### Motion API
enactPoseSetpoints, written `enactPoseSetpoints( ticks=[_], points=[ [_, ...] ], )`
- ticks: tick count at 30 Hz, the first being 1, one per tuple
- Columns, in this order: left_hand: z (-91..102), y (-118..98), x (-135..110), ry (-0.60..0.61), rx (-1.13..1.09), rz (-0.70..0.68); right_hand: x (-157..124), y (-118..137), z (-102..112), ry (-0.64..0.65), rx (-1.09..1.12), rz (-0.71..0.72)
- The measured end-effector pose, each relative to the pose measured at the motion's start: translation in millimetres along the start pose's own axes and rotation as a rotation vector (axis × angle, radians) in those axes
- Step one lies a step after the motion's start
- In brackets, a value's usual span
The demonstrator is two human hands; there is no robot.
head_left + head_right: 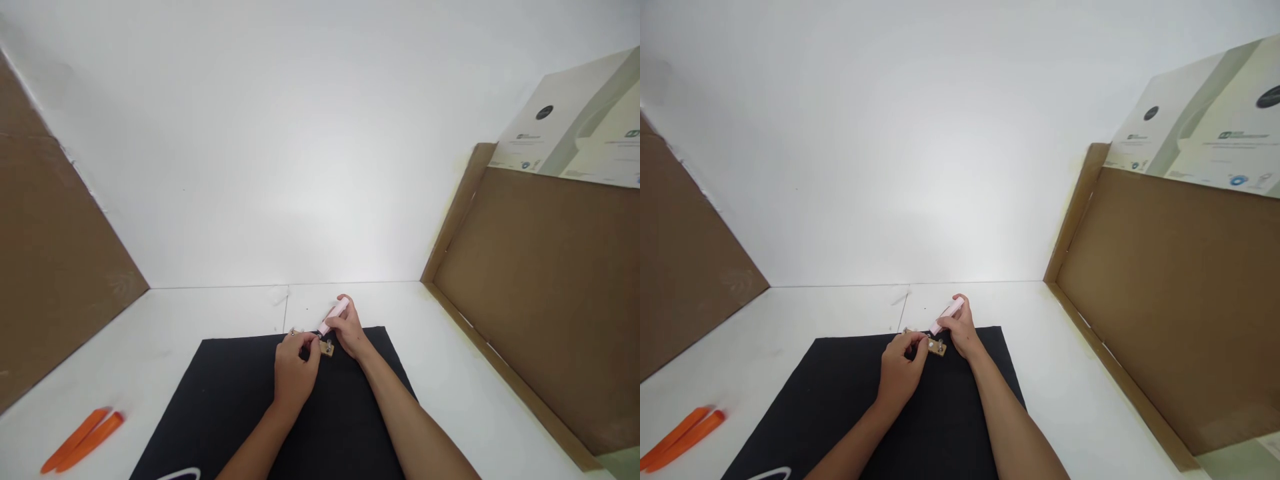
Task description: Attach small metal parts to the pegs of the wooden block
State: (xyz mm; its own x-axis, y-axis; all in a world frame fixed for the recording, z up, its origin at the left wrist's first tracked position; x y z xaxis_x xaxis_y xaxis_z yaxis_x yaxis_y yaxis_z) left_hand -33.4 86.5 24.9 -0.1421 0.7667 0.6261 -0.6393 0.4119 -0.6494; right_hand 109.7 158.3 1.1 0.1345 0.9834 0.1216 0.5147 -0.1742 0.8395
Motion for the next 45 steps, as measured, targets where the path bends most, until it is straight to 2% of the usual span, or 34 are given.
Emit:
enactPoseSetpoints(
  ticks=[7,12,16,22,28,33,39,45],
  points=[
    [0.2,-0.2,0.3,-0.022,0.017,0.0,-1.0,4.0,0.9,0.021,0.052,-0.057],
    [0.3,-0.5,0.7,-0.027,0.021,-0.01,2.3,4.6,3.2,-0.047,0.106,-0.106],
    [0.9,-1.0,0.6,-0.031,0.014,-0.021,2.8,3.4,2.3,-0.086,0.079,-0.073],
    [0.8,-1.6,1.0,-0.021,0.02,-0.027,1.1,1.8,0.4,-0.038,0.04,-0.028],
    [0.2,-0.5,0.4,-0.023,0.013,-0.016,2.2,2.8,3.0,-0.021,0.081,-0.064],
    [0.0,-0.3,0.4,-0.012,-0.003,-0.002,3.8,3.8,5.8,-0.059,0.138,-0.113],
    [-0.9,0.5,1.2,-0.004,-0.006,-0.004,4.7,2.3,5.1,-0.113,0.109,-0.066],
    [-0.9,1.1,0.0,-0.004,-0.013,0.003,4.2,0.4,4.0,-0.065,0.084,-0.043]
  ],
)
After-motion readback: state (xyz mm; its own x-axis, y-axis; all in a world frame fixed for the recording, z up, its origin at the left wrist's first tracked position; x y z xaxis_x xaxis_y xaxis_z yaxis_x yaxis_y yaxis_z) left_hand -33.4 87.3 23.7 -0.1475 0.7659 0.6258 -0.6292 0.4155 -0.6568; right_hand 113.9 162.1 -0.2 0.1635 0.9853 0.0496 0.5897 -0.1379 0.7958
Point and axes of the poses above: each hand's wrist, its own x-axis towards the middle knuckle, its own z-axis out of the back of the hand, y = z × x, the point moved 3 cm from there along x, towards the middle knuckle, and after that the axes turned 7 degrees about -y, right-handed, at the moved point
